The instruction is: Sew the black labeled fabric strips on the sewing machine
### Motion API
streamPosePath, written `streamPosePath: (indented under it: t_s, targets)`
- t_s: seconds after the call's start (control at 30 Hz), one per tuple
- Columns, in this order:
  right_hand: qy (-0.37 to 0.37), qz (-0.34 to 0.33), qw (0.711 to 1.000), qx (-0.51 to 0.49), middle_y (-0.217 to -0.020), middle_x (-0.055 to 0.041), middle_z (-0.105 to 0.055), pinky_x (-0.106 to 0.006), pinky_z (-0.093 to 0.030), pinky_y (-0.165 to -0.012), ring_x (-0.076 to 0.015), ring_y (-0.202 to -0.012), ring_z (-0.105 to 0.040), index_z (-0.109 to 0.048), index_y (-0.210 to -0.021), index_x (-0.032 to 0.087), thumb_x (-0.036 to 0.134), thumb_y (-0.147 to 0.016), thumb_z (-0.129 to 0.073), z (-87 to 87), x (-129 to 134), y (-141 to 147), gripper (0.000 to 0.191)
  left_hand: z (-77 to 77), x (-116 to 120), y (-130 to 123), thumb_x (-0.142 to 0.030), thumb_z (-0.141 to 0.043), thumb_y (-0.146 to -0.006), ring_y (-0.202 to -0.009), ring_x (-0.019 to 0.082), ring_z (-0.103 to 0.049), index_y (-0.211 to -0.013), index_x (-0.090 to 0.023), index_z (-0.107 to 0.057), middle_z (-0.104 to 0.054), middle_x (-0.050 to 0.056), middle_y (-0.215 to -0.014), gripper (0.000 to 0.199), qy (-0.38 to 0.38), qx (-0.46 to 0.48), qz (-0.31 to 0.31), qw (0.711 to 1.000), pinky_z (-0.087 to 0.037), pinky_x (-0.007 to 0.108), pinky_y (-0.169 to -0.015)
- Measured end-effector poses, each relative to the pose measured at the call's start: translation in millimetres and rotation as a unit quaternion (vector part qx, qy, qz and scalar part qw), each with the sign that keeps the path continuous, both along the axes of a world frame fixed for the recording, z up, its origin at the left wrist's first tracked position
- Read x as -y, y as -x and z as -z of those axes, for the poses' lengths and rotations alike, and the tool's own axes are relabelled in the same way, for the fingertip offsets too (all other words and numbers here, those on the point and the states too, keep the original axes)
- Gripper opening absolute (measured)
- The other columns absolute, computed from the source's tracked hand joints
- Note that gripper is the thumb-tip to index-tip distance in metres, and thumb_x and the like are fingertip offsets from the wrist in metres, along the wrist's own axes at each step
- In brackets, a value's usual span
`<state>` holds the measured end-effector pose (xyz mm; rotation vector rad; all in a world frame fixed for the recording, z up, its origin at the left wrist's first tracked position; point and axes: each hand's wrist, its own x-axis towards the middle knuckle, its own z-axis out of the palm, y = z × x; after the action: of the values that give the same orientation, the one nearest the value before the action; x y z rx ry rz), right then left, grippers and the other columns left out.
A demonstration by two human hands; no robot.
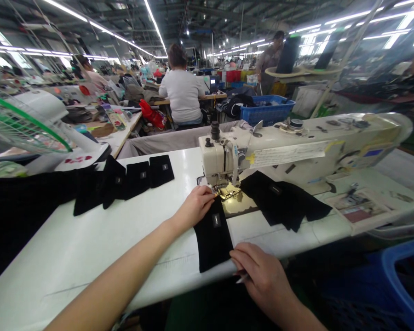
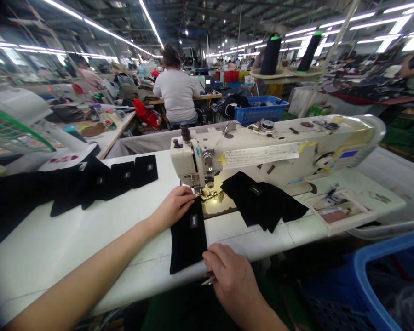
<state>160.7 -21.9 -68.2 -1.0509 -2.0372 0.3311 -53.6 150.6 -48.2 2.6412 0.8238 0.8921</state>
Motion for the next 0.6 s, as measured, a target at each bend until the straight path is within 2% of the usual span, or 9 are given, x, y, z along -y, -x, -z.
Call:
streamPosePath:
  t_s: [0.27, 0.4, 0.47, 0.53, 0.6]
  targets:
    - [0.035, 0.004, 0.999, 0.018, -0.105, -0.0045, -0.053, -0.026, -0.032, -0.077, -0.0155, -0.091, -0.047, -0.059, -0.108, 0.015, 0.003, -0.091, -0.036, -3.6, -4, 1, 0.031, -5.9, -5, 1, -0.001, -0.059, -0.092, -0.094, 0.026, -0.05, -0.109, -0.009, -0.065, -0.053, 0.01, -0.102, 0.02, -0.008, -0.041, -0.009, 0.999, -0.046, 0.041, -0.084]
    - [0.025, 0.005, 0.999, 0.036, -0.11, -0.0042, -0.053, -0.027, -0.034, -0.076, -0.0159, -0.093, -0.047, -0.058, -0.114, 0.016, 0.001, -0.086, -0.037, -2.8, -2, -1, 0.038, -7.6, -1, 1, -0.003, -0.056, -0.094, -0.097, 0.027, -0.049, -0.115, -0.008, -0.062, -0.052, 0.011, -0.108, 0.022, -0.01, -0.073, -0.024, 0.997, -0.048, 0.043, -0.087]
    - [0.014, 0.009, 0.999, 0.049, -0.116, -0.0046, -0.052, -0.027, -0.036, -0.076, -0.0165, -0.097, -0.047, -0.056, -0.12, 0.015, 0.001, -0.084, -0.036, -2.1, 0, -2, 0.043, -12.3, 12, -1, -0.002, -0.053, -0.094, -0.102, 0.029, -0.048, -0.119, -0.006, -0.059, -0.051, 0.014, -0.113, 0.026, -0.022, -0.109, -0.041, 0.993, -0.049, 0.046, -0.091]
    - [0.007, 0.005, 0.998, 0.067, -0.122, -0.0055, -0.05, -0.028, -0.039, -0.076, -0.0176, -0.1, -0.047, -0.053, -0.126, 0.015, 0.002, -0.085, -0.037, -1.8, 3, -4, 0.046, -20.8, 33, -3, -0.002, -0.05, -0.094, -0.106, 0.031, -0.047, -0.119, -0.004, -0.058, -0.05, 0.016, -0.118, 0.027, -0.037, -0.136, -0.048, 0.989, -0.05, 0.049, -0.092]
    - [0.006, 0.0, 0.996, 0.085, -0.124, -0.0061, -0.049, -0.029, -0.041, -0.076, -0.0186, -0.1, -0.047, -0.051, -0.129, 0.014, 0.004, -0.087, -0.037, -2.5, 5, -6, 0.045, -31.1, 62, -6, -0.008, -0.048, -0.097, -0.103, 0.03, -0.049, -0.112, -0.009, -0.06, -0.051, 0.013, -0.117, 0.019, -0.021, -0.123, -0.016, 0.992, -0.051, 0.048, -0.087]
